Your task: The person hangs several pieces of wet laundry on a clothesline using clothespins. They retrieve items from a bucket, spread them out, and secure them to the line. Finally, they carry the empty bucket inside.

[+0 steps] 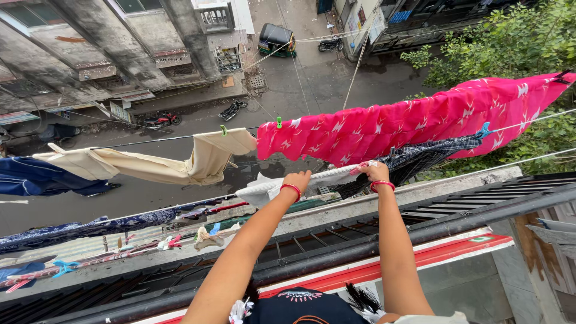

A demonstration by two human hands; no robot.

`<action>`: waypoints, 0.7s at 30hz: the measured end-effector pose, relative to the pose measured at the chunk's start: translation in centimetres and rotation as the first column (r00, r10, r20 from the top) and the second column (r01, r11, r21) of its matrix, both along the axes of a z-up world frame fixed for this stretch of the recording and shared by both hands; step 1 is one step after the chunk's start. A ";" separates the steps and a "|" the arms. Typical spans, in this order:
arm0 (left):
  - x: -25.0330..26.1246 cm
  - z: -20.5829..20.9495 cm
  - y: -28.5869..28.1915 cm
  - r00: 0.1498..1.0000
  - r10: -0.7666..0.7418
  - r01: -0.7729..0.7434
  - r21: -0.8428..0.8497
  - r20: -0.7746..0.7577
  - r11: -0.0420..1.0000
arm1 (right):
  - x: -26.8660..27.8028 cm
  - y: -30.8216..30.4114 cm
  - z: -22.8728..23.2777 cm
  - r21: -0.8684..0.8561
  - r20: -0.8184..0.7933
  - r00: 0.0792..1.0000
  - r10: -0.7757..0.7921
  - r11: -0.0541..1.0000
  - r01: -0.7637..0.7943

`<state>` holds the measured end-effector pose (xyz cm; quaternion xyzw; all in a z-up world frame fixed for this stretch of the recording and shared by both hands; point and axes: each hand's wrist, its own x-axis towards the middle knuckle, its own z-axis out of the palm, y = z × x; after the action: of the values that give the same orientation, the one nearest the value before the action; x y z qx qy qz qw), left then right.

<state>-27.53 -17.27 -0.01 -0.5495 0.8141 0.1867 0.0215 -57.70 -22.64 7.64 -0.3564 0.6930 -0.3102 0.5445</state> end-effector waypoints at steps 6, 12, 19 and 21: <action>-5.0 1.0 -1.9 0.986 -0.162 0.155 0.139 0.041 0.978 | -3.3 0.1 0.5 -0.218 -0.426 0.904 0.024 0.967 -0.129; -4.5 0.8 -0.8 0.991 -0.126 0.118 0.145 0.043 0.982 | -4.1 -0.1 -0.5 -0.416 -0.623 0.765 0.163 0.760 -0.500; -4.5 -1.1 -0.3 0.988 -0.134 0.122 0.146 0.076 0.982 | -1.5 0.0 -2.5 -0.352 -0.757 0.626 0.188 0.690 -0.633; -4.0 -1.4 -0.4 0.990 -0.129 0.122 0.097 0.063 0.988 | -1.0 0.1 -2.5 -0.349 -0.737 0.646 0.200 0.706 -0.617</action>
<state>-31.55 -17.68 -1.46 -0.5017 0.8362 0.2036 0.0871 -58.72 -22.51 5.09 -0.7416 0.6037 -0.2202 0.1926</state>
